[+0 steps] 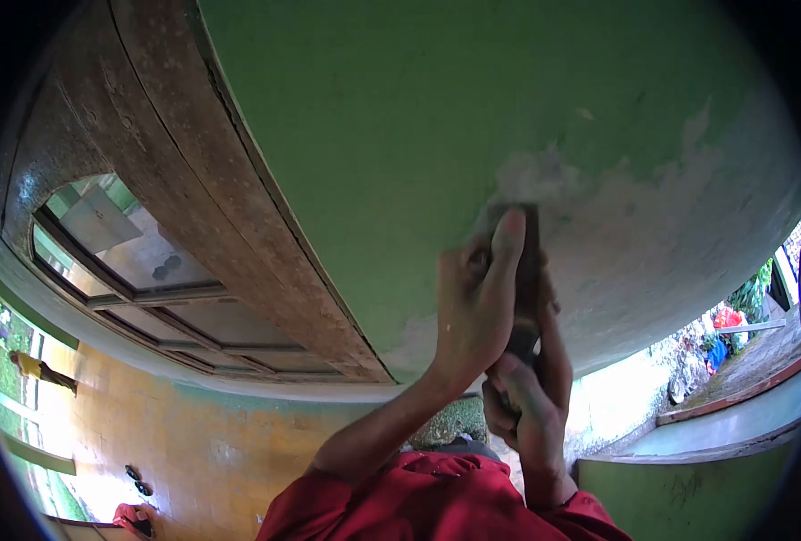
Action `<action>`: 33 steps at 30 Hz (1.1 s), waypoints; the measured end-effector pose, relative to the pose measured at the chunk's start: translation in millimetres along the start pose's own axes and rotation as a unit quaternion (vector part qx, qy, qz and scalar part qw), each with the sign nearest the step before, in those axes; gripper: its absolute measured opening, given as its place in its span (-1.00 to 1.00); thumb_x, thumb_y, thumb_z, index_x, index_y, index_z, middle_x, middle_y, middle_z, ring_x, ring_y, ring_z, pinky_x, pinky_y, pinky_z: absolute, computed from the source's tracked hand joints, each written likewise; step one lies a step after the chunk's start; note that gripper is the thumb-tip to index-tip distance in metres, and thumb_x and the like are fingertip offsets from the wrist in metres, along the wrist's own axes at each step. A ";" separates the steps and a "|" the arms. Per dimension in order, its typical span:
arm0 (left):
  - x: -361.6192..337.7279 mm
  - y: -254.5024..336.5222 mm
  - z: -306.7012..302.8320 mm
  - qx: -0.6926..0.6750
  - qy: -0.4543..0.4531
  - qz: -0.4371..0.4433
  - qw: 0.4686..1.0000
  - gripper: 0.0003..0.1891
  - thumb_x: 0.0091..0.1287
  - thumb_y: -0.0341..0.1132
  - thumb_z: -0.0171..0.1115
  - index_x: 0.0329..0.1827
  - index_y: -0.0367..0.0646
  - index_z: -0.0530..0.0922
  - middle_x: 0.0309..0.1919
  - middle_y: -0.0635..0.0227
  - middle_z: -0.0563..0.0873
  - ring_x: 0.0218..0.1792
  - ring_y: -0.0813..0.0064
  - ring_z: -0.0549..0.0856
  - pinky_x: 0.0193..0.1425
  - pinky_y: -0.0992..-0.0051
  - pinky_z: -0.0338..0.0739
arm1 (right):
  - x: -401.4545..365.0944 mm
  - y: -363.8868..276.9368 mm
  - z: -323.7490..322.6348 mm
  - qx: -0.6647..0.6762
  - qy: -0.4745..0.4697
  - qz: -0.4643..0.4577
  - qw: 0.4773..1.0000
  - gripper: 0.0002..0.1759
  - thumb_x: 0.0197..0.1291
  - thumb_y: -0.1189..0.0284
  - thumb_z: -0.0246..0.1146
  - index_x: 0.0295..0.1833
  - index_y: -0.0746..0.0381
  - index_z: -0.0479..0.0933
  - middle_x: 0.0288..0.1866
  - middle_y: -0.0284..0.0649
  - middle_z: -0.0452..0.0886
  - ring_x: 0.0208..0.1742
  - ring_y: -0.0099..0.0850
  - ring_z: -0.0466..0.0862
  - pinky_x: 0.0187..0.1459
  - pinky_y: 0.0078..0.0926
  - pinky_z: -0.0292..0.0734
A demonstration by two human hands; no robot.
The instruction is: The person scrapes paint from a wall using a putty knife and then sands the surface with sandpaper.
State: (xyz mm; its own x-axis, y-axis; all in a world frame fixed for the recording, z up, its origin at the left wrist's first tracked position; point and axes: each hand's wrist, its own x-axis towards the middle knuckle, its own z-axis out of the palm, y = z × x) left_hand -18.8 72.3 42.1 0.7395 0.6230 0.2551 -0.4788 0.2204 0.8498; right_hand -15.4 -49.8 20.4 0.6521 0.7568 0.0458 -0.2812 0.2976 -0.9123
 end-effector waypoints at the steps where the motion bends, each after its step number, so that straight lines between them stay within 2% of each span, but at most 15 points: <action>1: -0.4 -4.1 -2.9 -0.008 -0.001 -0.014 1.000 -0.51 0.59 -0.02 0.07 -0.36 -0.30 0.55 -0.58 0.34 0.64 -0.57 0.57 0.65 -0.47 0.55 0.52 | 1.5 1.2 -1.3 0.006 -0.008 0.010 1.000 -0.17 0.39 0.51 0.08 0.67 0.26 -0.16 -0.50 -0.39 0.45 -0.68 -0.70 0.30 -0.67 -0.67 0.14; 2: 3.3 -7.9 -4.0 -0.008 -0.003 -0.014 1.000 -0.51 0.59 -0.02 0.07 -0.36 -0.30 0.55 -0.58 0.34 0.64 -0.57 0.57 0.65 -0.47 0.55 0.52 | 2.6 -0.2 -1.9 0.007 -0.006 0.009 1.000 -0.17 0.39 0.51 0.08 0.67 0.26 -0.16 -0.50 -0.39 0.45 -0.68 -0.70 0.30 -0.67 -0.67 0.14; 4: 7.0 -0.2 1.1 -0.038 -0.044 0.043 0.997 -0.50 0.59 0.01 0.06 -0.34 -0.30 0.55 -0.58 0.30 0.64 -0.58 0.54 0.66 -0.46 0.54 0.56 | 4.3 -8.9 1.9 -0.003 -0.004 -0.011 1.000 -0.16 0.38 0.53 0.08 0.66 0.27 -0.16 -0.50 -0.40 0.46 -0.68 -0.70 0.32 -0.67 -0.68 0.15; 7: -0.9 4.1 -2.6 -0.027 -0.027 -0.025 0.999 -0.49 0.59 0.01 0.05 -0.36 -0.31 0.55 -0.59 0.29 0.64 -0.60 0.53 0.66 -0.47 0.52 0.57 | 3.7 -1.3 4.5 -0.022 -0.008 -0.030 0.999 -0.14 0.37 0.56 0.06 0.67 0.29 -0.22 -0.50 -0.39 0.46 -0.68 -0.70 0.32 -0.66 -0.68 0.16; 10: -3.0 -6.4 -7.3 -0.019 -0.033 -0.012 0.999 -0.47 0.59 0.03 0.01 -0.34 -0.30 0.57 -0.61 0.27 0.65 -0.63 0.43 0.67 -0.50 0.43 0.62 | 1.4 8.7 0.8 -0.032 -0.006 -0.030 0.999 -0.13 0.36 0.60 0.04 0.67 0.28 -0.26 -0.50 -0.37 0.46 -0.68 -0.69 0.32 -0.64 -0.69 0.18; 12: -3.6 -1.3 -3.2 -0.039 -0.023 -0.032 0.998 -0.48 0.59 0.02 0.02 -0.34 -0.31 0.57 -0.62 0.27 0.64 -0.63 0.43 0.67 -0.50 0.42 0.62 | -2.7 0.2 0.4 -0.022 -0.036 -0.039 0.998 -0.11 0.35 0.59 0.07 0.67 0.29 -0.25 -0.49 -0.38 0.45 -0.66 -0.68 0.34 -0.63 -0.69 0.19; 14: -6.0 -2.2 -3.5 -0.055 -0.017 -0.049 0.997 -0.48 0.59 0.02 0.03 -0.34 -0.31 0.57 -0.63 0.27 0.63 -0.63 0.42 0.67 -0.51 0.42 0.62 | -0.9 5.4 -1.0 -0.030 -0.026 -0.018 0.999 -0.10 0.35 0.56 0.10 0.67 0.30 -0.25 -0.50 -0.38 0.44 -0.65 -0.68 0.34 -0.62 -0.68 0.18; 17: -0.2 -8.3 -7.4 0.012 -0.006 0.001 1.000 -0.48 0.58 0.01 0.05 -0.36 -0.32 0.57 -0.65 0.27 0.61 -0.64 0.43 0.66 -0.51 0.42 0.61 | 4.8 12.5 -0.3 -0.028 -0.007 -0.036 0.999 -0.10 0.33 0.56 0.10 0.67 0.32 -0.22 -0.43 -0.36 0.48 -0.64 -0.69 0.36 -0.61 -0.68 0.19; 21: 0.2 -8.3 -6.7 0.004 -0.010 0.001 1.000 -0.48 0.58 0.01 0.05 -0.37 -0.32 0.57 -0.66 0.28 0.60 -0.64 0.44 0.66 -0.52 0.43 0.60 | 3.7 10.7 -4.5 -0.020 -0.028 -0.038 0.999 -0.10 0.32 0.57 0.10 0.67 0.32 -0.21 -0.39 -0.34 0.50 -0.63 -0.69 0.36 -0.60 -0.69 0.19; 23: 0.4 -8.4 -7.1 0.016 -0.004 0.004 1.000 -0.48 0.59 0.01 0.05 -0.38 -0.32 0.57 -0.66 0.28 0.61 -0.64 0.44 0.65 -0.52 0.43 0.60 | 6.0 22.7 -4.6 -0.057 0.012 -0.059 0.997 -0.09 0.32 0.56 0.11 0.67 0.31 -0.21 -0.39 -0.34 0.51 -0.62 -0.70 0.36 -0.60 -0.70 0.19; 26: -2.9 -5.9 -6.9 0.003 -0.012 0.001 1.000 -0.47 0.59 0.01 0.05 -0.38 -0.32 0.57 -0.65 0.27 0.61 -0.64 0.44 0.65 -0.52 0.43 0.59 | 6.0 8.5 -2.3 -0.022 -0.026 -0.057 0.998 -0.10 0.32 0.56 0.12 0.67 0.31 -0.20 -0.37 -0.35 0.52 -0.61 -0.71 0.36 -0.58 -0.70 0.20; 30: -6.4 -7.8 -6.5 -0.008 -0.011 -0.011 1.000 -0.47 0.58 0.02 0.05 -0.38 -0.31 0.56 -0.65 0.28 0.62 -0.65 0.45 0.65 -0.52 0.44 0.59 | 4.0 16.0 -1.4 -0.045 0.009 -0.051 0.998 -0.10 0.33 0.55 0.12 0.68 0.27 -0.19 -0.44 -0.40 0.47 -0.61 -0.71 0.36 -0.58 -0.70 0.20; 33: 4.0 1.9 -1.8 0.000 -0.015 0.011 1.000 -0.49 0.59 -0.01 0.05 -0.38 -0.31 0.56 -0.65 0.32 0.61 -0.65 0.50 0.64 -0.55 0.48 0.56 | 5.7 3.7 1.1 -0.019 -0.014 -0.033 0.999 -0.09 0.32 0.56 0.11 0.68 0.26 -0.21 -0.46 -0.40 0.45 -0.63 -0.70 0.35 -0.60 -0.69 0.19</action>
State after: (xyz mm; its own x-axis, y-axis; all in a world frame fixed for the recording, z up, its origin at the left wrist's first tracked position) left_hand -17.7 76.5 43.9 0.7425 0.6049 0.2878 -0.4951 0.2062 0.8440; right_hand -13.5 -43.7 17.7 0.6482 0.7524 0.1170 -0.2111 0.3251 -0.9218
